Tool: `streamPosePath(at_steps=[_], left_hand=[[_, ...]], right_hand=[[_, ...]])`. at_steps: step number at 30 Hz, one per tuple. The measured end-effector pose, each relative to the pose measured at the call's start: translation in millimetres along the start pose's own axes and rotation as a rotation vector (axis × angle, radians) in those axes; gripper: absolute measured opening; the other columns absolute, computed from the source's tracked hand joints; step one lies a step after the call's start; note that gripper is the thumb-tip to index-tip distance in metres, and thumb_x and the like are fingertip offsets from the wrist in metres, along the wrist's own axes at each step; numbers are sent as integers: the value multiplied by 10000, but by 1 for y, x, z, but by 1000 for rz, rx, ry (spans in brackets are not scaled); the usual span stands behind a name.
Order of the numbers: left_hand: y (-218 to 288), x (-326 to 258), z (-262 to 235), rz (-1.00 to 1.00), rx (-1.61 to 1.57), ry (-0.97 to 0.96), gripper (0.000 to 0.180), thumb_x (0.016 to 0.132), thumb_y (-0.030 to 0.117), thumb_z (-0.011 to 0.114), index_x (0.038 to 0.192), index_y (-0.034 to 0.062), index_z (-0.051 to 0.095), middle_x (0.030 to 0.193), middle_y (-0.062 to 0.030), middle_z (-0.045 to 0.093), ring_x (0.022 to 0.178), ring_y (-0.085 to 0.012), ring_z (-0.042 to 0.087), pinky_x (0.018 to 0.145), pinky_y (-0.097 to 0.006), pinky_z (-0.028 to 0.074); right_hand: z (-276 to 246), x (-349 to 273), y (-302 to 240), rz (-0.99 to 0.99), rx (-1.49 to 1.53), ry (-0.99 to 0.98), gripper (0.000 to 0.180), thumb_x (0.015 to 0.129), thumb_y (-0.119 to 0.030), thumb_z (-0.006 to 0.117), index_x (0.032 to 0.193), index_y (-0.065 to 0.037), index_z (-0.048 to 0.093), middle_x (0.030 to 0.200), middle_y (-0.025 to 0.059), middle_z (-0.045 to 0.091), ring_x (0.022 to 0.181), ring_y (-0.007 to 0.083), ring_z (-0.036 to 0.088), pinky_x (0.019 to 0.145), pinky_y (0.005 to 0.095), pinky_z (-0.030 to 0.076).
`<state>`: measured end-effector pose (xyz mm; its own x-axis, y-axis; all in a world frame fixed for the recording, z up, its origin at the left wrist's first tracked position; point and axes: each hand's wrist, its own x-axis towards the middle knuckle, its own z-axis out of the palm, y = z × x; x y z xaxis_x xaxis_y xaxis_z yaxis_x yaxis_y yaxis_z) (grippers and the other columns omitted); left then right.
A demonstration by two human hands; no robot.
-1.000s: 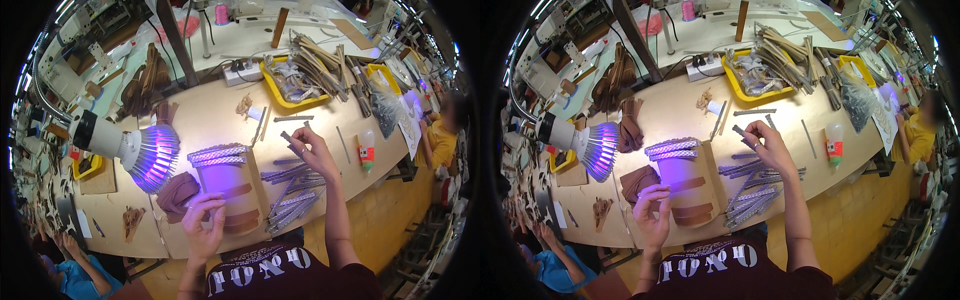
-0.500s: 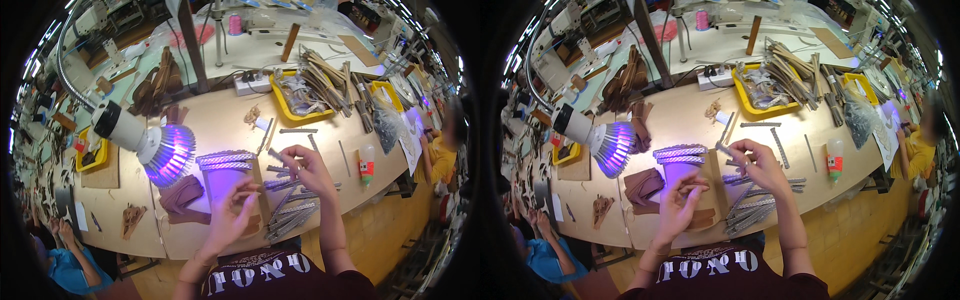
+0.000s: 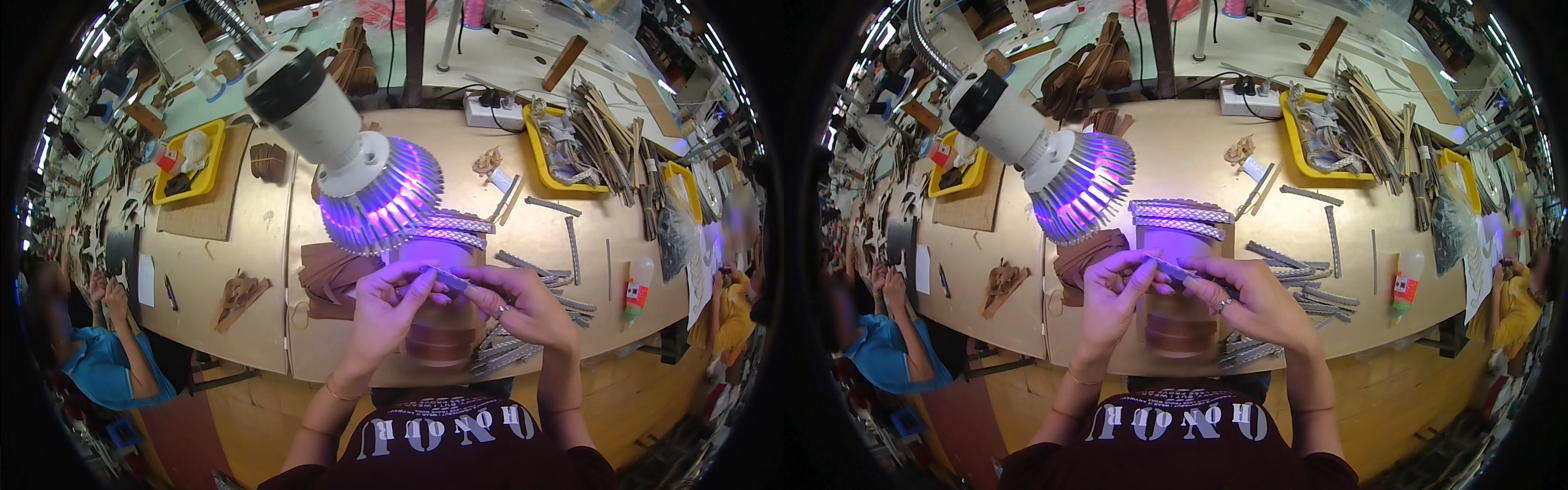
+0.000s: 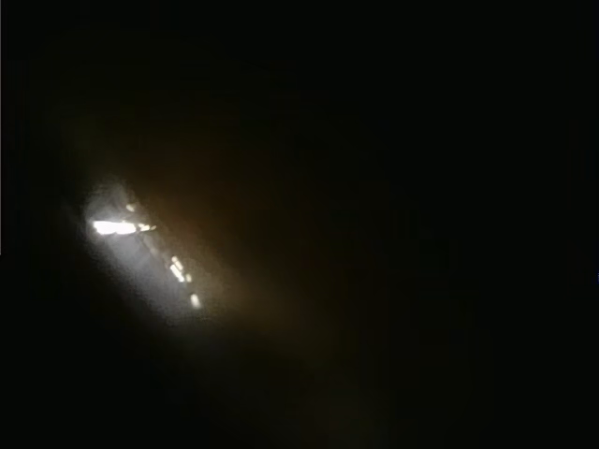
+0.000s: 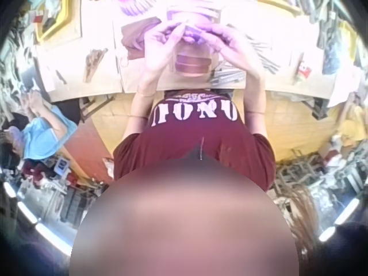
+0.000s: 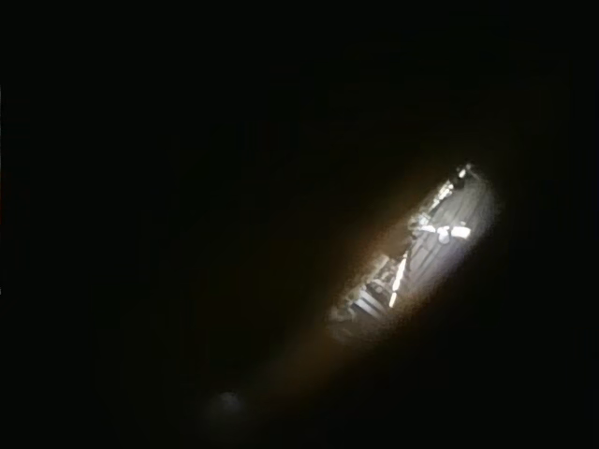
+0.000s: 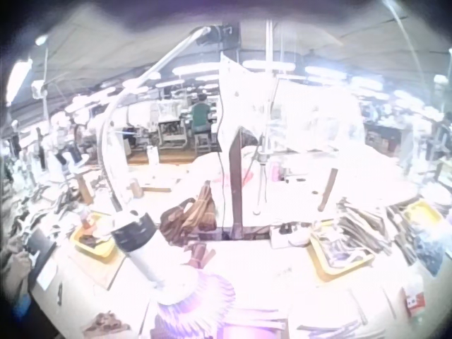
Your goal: The person repeatedly picks up braided silver strips and wraps them around a cylindrical cardboard form under a UV lamp. They align each strip and press it into place, building a stacked band pattern on the form. The workspace contains additional strips, brown fabric pieces, and tools on the table.
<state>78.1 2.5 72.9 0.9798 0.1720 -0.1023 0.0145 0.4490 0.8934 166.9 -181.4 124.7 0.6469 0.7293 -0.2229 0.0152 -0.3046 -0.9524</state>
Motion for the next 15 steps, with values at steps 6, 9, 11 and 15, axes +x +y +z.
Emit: streamPosePath(at_steps=[6,9,11,15], left_hand=[[-18,-13,-31,77,121,192,348,938,39,631,1266,-49,558,1048,-82,639,902,-109,629,792,-238,518],[-38,-19,-44,-2,141,277,334,932,71,648,1251,-16,596,1087,-51,622,919,-80,586,799,-216,494],[-51,-27,-44,-180,193,307,311,926,88,660,1223,0,628,1097,-35,613,909,-75,574,796,-212,487],[-72,-34,-32,94,336,348,309,854,47,709,1160,22,674,1102,-64,607,935,-124,567,793,-247,470]], right_hand=[[12,1,-2,-134,-490,232,239,929,-90,643,1151,-12,681,766,50,625,722,102,596,647,284,466],[19,0,-3,-50,-513,267,232,900,-60,669,1127,-8,681,771,54,634,724,106,604,662,270,478],[29,2,-1,-23,-423,265,231,884,-49,686,1109,-1,670,776,58,641,724,108,609,677,261,488],[45,14,6,1,-436,286,275,857,-184,724,1065,-38,618,782,121,672,677,276,664,622,368,501]])
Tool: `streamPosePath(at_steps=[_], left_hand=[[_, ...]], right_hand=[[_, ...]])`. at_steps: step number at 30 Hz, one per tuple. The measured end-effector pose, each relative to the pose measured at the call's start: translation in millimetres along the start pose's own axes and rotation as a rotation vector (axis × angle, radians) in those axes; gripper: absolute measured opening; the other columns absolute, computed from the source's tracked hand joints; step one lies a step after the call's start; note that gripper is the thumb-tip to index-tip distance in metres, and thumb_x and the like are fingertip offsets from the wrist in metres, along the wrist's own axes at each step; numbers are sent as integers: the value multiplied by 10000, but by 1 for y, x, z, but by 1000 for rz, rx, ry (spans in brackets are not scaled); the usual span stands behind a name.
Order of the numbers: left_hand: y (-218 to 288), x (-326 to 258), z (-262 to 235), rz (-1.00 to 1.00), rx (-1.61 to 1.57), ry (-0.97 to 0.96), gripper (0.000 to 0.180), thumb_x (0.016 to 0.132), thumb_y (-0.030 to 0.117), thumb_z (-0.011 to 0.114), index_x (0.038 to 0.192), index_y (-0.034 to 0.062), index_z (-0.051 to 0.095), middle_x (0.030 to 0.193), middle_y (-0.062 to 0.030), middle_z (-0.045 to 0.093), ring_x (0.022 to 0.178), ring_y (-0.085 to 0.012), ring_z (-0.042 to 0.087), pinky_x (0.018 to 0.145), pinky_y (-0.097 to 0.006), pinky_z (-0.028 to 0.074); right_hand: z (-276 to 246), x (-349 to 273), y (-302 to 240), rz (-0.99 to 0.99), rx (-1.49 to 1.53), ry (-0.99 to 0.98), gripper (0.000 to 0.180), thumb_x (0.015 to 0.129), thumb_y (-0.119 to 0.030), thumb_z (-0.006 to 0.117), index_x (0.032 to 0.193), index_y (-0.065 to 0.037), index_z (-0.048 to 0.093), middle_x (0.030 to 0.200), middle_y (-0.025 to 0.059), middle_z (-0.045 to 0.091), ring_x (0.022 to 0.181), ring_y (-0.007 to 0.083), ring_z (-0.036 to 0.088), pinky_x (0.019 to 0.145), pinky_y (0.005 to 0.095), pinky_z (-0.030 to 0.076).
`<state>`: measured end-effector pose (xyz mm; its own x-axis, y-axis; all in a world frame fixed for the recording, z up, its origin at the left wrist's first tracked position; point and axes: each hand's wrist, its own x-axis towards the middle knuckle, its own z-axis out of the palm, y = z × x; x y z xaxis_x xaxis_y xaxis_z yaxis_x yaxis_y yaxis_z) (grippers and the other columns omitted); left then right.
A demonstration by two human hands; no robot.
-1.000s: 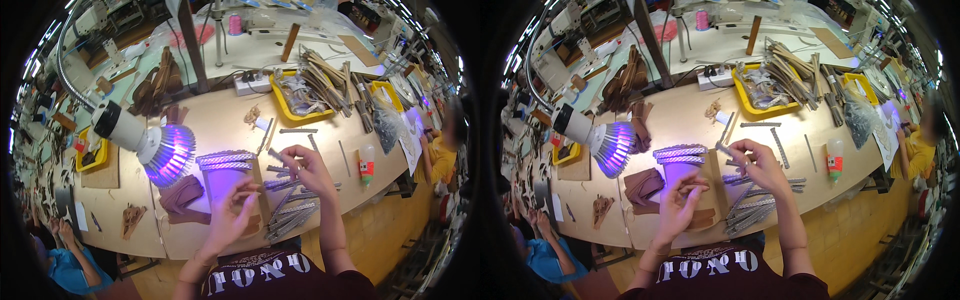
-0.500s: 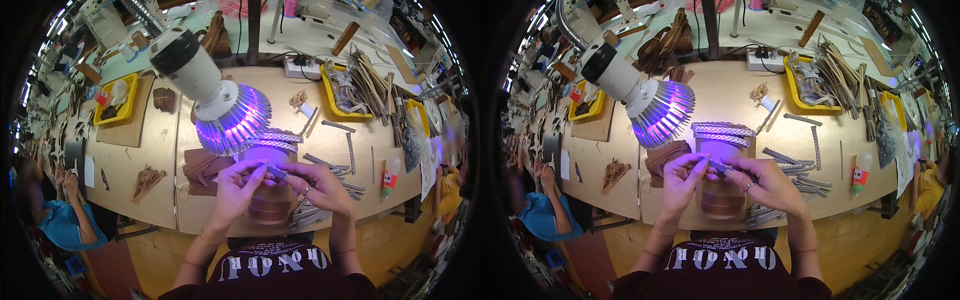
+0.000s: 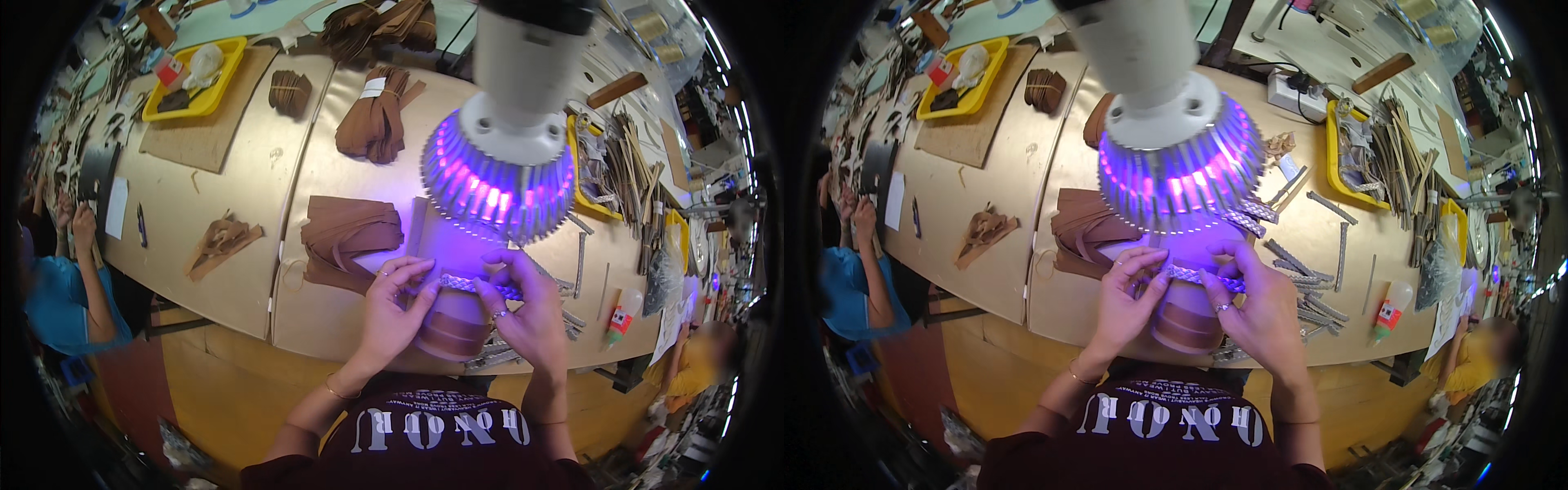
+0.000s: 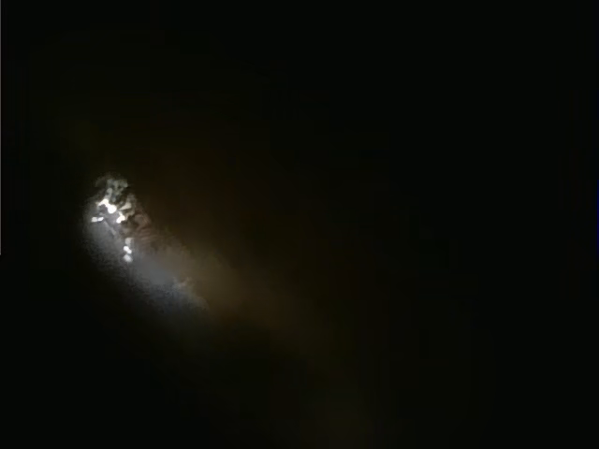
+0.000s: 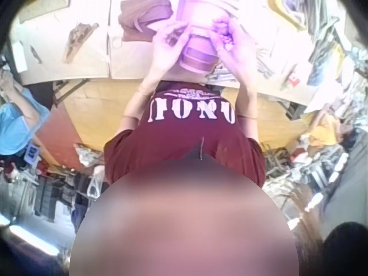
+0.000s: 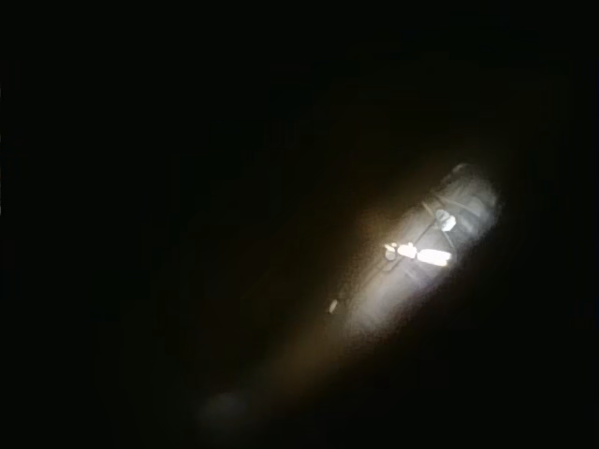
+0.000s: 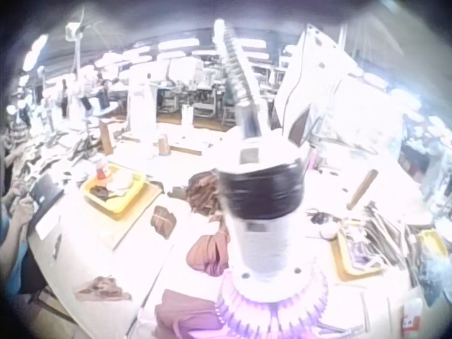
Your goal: The person repeatedly picks up braided silver strips and wraps them around a cylindrical cardboard form under a UV lamp. They align each strip and press it into place, building a stacked band pattern on the form. The workspace contains additional strips, brown fabric pieces, and tools on the table.
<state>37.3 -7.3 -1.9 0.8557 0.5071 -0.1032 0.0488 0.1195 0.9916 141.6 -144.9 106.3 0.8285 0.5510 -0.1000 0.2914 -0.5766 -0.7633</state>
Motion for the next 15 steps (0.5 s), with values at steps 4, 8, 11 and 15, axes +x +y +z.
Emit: streamPosePath(at_steps=[4,8,11,15], left_hand=[[-3,-4,6,-1,-67,65,296,820,31,729,1111,15,681,1122,-84,604,973,-145,576,798,-260,471],[-3,-8,6,-3,-103,94,256,815,24,734,1067,14,693,1123,-94,606,982,-155,590,811,-271,483],[-2,-11,5,28,-67,102,213,816,28,738,1026,8,708,1116,-102,609,970,-168,610,831,-284,495],[2,-15,4,17,-63,94,168,824,14,731,990,2,720,1118,-116,603,1000,-182,602,895,-297,479]], right_hand=[[9,5,2,38,-36,7,295,832,-179,757,971,-10,558,759,126,664,654,259,657,616,355,496],[10,4,3,94,-31,-31,334,848,-22,705,1078,-38,463,721,40,633,680,58,573,632,212,459],[13,2,2,78,-39,-8,332,844,-14,704,1048,-60,446,736,31,632,680,42,552,610,194,435],[17,4,-1,93,-19,20,346,838,-8,710,1045,-68,439,748,20,631,677,40,549,608,190,437]])
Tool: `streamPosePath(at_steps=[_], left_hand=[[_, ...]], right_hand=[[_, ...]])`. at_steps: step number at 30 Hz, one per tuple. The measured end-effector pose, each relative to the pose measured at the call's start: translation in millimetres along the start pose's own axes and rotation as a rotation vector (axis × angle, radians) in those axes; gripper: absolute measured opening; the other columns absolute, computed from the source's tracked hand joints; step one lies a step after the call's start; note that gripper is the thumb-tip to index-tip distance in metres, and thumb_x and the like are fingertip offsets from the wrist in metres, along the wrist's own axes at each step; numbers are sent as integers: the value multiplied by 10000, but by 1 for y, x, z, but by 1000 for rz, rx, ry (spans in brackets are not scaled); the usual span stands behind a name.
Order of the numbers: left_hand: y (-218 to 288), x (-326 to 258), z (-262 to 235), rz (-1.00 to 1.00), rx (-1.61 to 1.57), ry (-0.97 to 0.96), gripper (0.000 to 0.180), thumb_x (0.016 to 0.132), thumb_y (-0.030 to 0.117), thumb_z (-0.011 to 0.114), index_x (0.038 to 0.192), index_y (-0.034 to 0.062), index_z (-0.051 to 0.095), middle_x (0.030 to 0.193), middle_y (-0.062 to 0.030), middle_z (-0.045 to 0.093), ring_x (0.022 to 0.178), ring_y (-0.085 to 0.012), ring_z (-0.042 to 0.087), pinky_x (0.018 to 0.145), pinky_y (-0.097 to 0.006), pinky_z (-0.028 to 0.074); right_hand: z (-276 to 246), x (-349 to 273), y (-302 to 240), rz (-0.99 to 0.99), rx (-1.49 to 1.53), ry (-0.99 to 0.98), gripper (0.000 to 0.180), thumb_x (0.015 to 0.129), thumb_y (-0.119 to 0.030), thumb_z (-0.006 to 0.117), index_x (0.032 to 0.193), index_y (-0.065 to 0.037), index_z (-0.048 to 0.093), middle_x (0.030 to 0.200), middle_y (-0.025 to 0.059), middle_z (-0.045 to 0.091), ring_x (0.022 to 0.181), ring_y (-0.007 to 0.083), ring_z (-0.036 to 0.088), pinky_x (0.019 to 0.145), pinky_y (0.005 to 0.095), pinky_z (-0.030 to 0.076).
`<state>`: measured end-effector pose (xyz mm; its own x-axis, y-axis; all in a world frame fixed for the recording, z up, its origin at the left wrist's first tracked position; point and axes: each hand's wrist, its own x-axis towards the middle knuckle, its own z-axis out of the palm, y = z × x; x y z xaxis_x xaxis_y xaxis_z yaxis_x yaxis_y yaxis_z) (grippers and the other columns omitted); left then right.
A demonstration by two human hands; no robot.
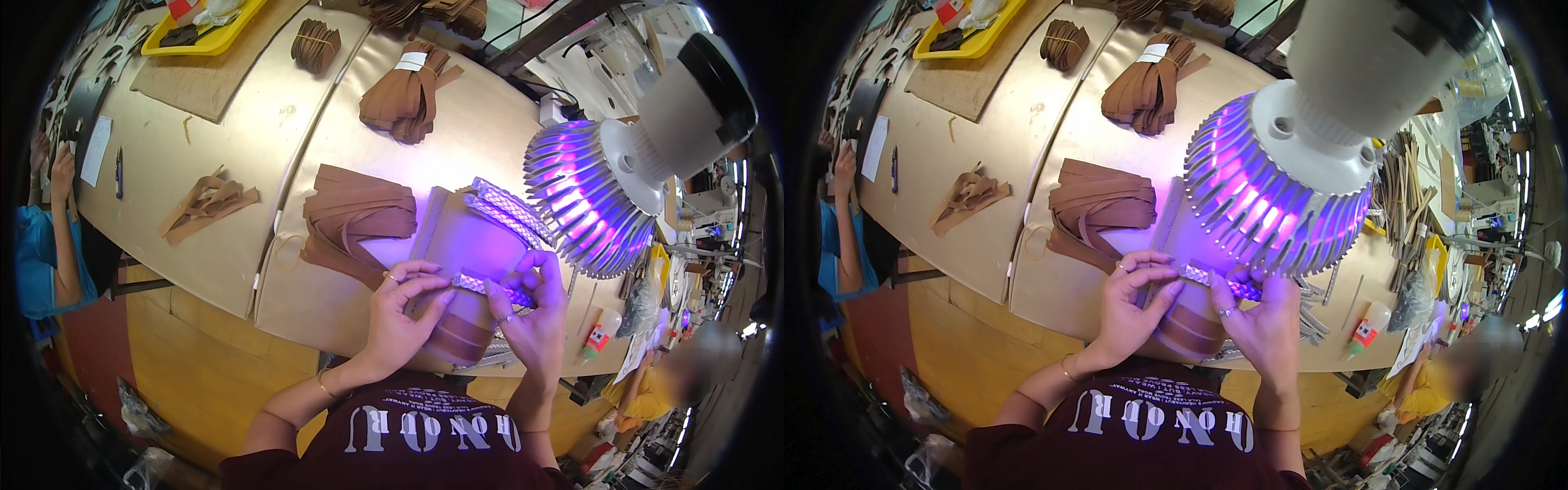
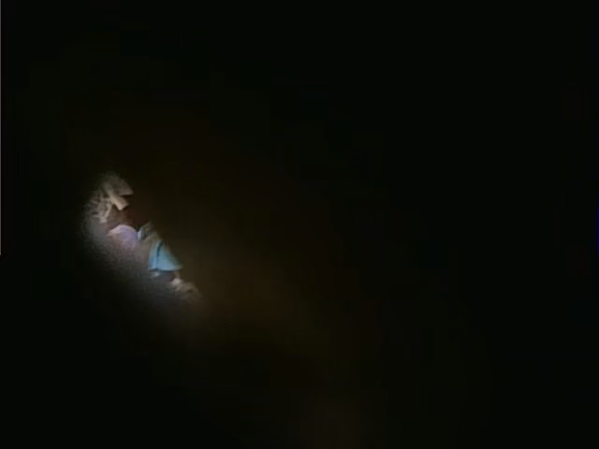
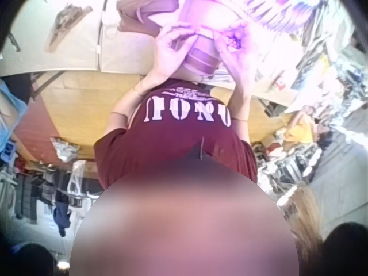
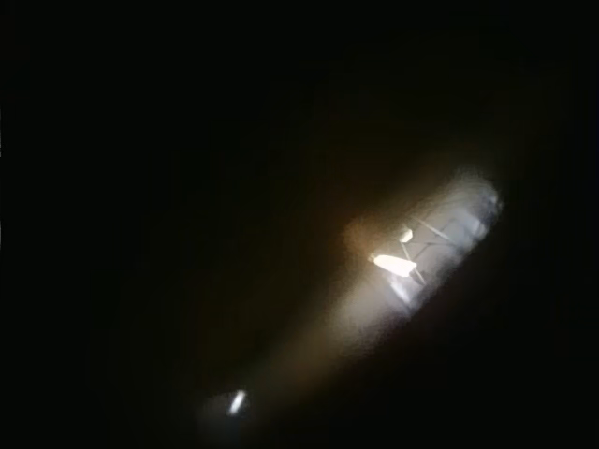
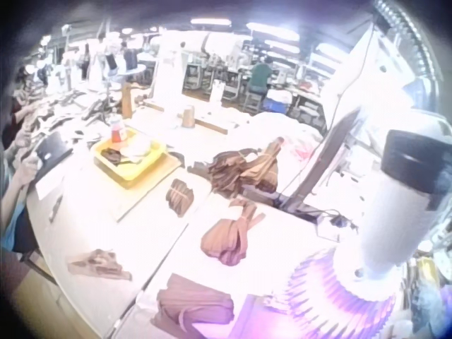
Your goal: The person repeatedly picks up braided silver strips and wraps them around a cylindrical cardboard form under a UV lamp. They align each strip and press it into place, building a stacked band pattern on the form. The workspace contains additional strips, brown fabric pieces, and tools on the table.
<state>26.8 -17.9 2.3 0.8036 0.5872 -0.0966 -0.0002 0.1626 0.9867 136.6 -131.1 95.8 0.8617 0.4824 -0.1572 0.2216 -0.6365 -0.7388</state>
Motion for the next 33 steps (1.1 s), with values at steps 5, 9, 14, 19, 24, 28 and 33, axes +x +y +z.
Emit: streamPosePath(at_steps=[5,9,14,19,24,28,33], left_hand=[[2,-1,-2,-6,6,-28,184,826,-4,724,1010,-2,725,1123,-116,596,1035,-182,587,927,-301,469],[0,-1,0,22,15,-7,207,822,32,732,1027,3,730,1095,-114,620,997,-204,619,889,-313,491],[0,-2,0,42,34,6,219,815,50,739,1030,10,734,1082,-114,635,981,-217,635,868,-325,502],[0,-2,0,51,49,4,224,810,48,742,1031,13,736,1078,-113,636,976,-221,638,861,-326,503],[3,-1,-1,64,69,5,234,809,52,745,1040,18,729,1074,-111,637,970,-219,641,863,-330,504],[8,-3,-1,-27,44,-1,259,817,5,736,1074,17,709,1135,-111,595,1033,-186,599,910,-307,483],[11,-2,1,189,207,-41,305,843,55,713,1146,42,682,1165,-140,587,988,-254,625,849,-344,513]], right_hand=[[3,2,-5,74,49,-5,355,839,-5,707,1039,-78,423,753,17,632,684,41,556,610,192,444],[5,2,-8,57,69,-5,360,841,-7,704,1037,-84,411,758,20,636,696,42,565,621,193,451],[6,3,-8,64,85,-5,368,841,-7,704,1044,-84,406,778,34,653,723,47,582,643,194,463],[7,5,-8,60,95,-3,370,840,-6,706,1042,-79,404,790,46,664,729,52,588,643,199,467],[6,4,-8,86,159,-2,369,841,-3,706,1043,-74,406,771,36,649,712,47,581,620,186,456],[7,4,-2,34,123,11,365,839,0,705,1038,-67,407,758,23,629,698,42,574,604,175,449],[8,5,6,-15,73,14,357,834,5,707,1039,-60,421,767,21,626,703,50,581,607,190,465]])
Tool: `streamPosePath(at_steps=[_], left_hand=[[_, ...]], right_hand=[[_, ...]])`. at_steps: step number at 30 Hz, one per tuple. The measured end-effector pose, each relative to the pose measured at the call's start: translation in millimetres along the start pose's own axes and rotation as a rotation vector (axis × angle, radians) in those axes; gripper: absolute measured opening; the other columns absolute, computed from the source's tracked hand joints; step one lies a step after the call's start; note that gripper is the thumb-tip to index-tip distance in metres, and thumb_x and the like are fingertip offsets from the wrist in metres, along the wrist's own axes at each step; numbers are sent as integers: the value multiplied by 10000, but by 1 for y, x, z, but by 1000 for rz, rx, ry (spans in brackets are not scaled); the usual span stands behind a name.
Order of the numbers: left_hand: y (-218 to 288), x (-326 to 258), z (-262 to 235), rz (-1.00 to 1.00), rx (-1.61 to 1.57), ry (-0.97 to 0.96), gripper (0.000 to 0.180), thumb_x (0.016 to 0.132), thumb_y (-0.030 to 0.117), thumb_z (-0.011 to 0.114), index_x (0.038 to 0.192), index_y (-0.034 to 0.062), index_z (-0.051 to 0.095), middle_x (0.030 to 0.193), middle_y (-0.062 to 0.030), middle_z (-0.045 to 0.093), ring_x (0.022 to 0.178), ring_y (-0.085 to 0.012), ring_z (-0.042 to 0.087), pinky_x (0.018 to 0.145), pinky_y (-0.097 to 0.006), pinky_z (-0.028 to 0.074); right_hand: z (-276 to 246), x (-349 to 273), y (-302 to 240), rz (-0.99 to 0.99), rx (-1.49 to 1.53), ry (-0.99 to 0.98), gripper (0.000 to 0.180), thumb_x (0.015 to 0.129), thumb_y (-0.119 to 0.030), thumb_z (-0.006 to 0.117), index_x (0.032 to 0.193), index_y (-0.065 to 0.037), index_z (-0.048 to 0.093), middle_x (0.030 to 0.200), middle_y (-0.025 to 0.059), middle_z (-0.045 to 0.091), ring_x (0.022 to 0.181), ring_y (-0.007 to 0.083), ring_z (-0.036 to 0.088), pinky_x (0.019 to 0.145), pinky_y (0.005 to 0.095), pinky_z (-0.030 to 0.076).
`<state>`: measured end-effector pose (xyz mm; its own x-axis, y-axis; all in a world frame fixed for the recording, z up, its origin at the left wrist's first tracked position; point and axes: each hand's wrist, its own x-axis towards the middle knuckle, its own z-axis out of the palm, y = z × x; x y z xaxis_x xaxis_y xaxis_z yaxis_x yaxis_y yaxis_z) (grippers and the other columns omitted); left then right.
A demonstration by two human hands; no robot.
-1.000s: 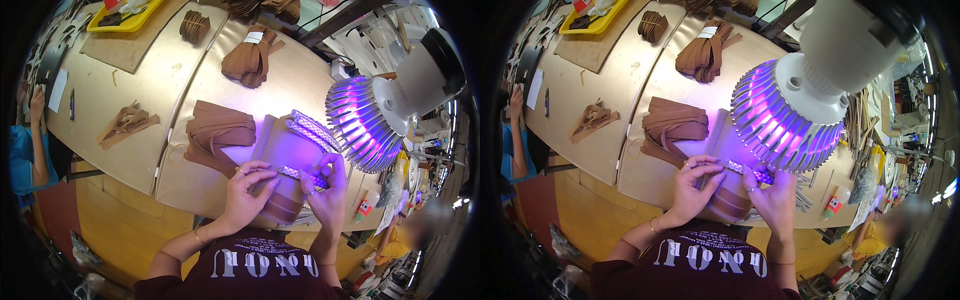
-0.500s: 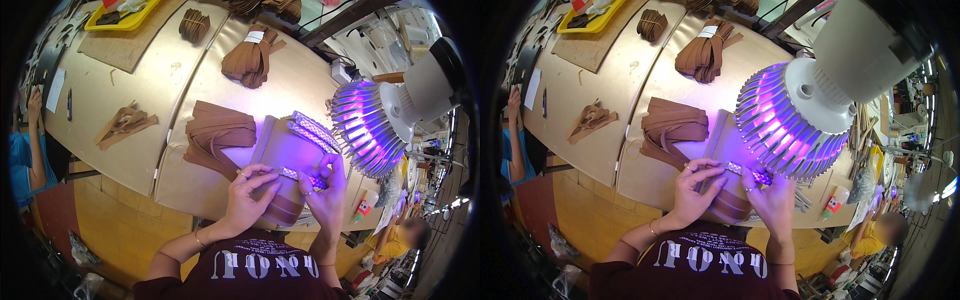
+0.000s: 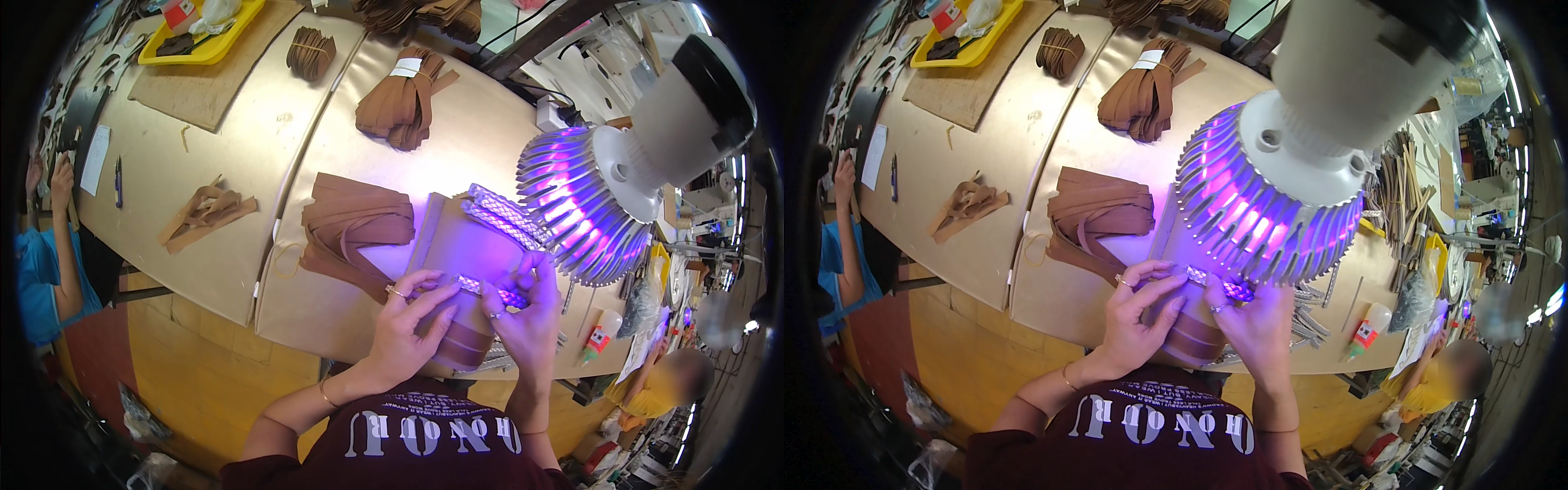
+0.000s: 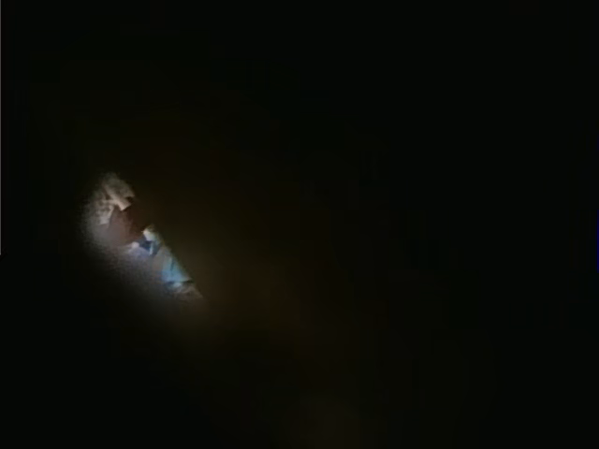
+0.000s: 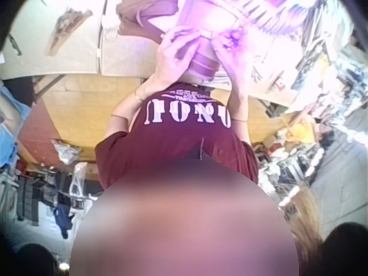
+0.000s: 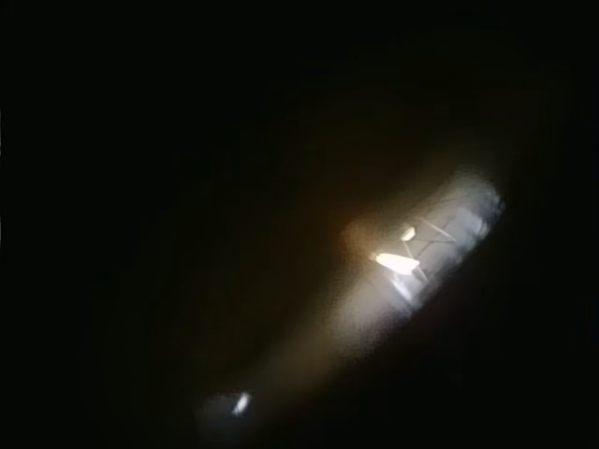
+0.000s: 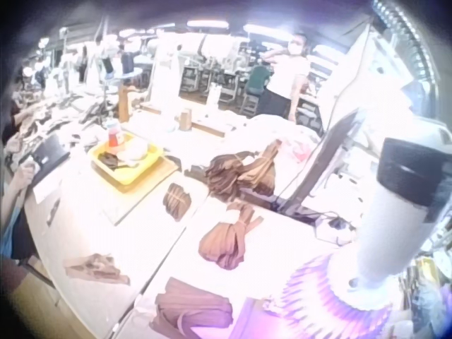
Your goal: The person repeatedly picks up braided silver strips and wraps them around a cylindrical cardboard form under a UV lamp. They align each strip and press it into place, building a stacked band pattern on the form. The workspace contains additional strips, brown fabric pieces, and tools on the table.
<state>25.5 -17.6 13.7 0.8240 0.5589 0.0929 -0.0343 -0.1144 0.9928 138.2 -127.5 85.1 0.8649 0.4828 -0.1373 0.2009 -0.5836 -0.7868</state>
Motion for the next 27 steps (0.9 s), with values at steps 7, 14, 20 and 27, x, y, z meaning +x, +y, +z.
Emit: streamPosePath(at_steps=[7,14,20,27], left_hand=[[1,2,0,125,144,-46,301,853,65,707,1152,33,681,1180,-156,575,968,-279,619,841,-362,519],[7,2,1,143,236,-58,292,858,69,706,1144,19,680,1170,-161,586,976,-286,638,843,-361,526],[12,3,0,143,308,-83,290,854,56,707,1139,12,679,1164,-166,582,981,-285,636,858,-366,521],[15,5,-1,150,374,-96,247,857,42,694,1101,-1,693,1180,-163,564,1028,-283,612,886,-356,503]], right_hand=[[-20,-2,-10,-4,-278,23,297,813,-121,785,1009,9,605,678,42,625,624,69,580,570,232,457],[-50,-4,-7,62,-328,-29,335,819,-342,763,766,-21,683,637,123,625,560,282,603,535,379,435],[-46,-7,17,-8,-308,10,300,821,-286,778,814,2,693,644,100,644,545,193,590,554,323,459],[-30,-11,25,126,-267,51,328,827,-346,756,785,-27,686,645,101,637,592,245,624,584,347,478]])
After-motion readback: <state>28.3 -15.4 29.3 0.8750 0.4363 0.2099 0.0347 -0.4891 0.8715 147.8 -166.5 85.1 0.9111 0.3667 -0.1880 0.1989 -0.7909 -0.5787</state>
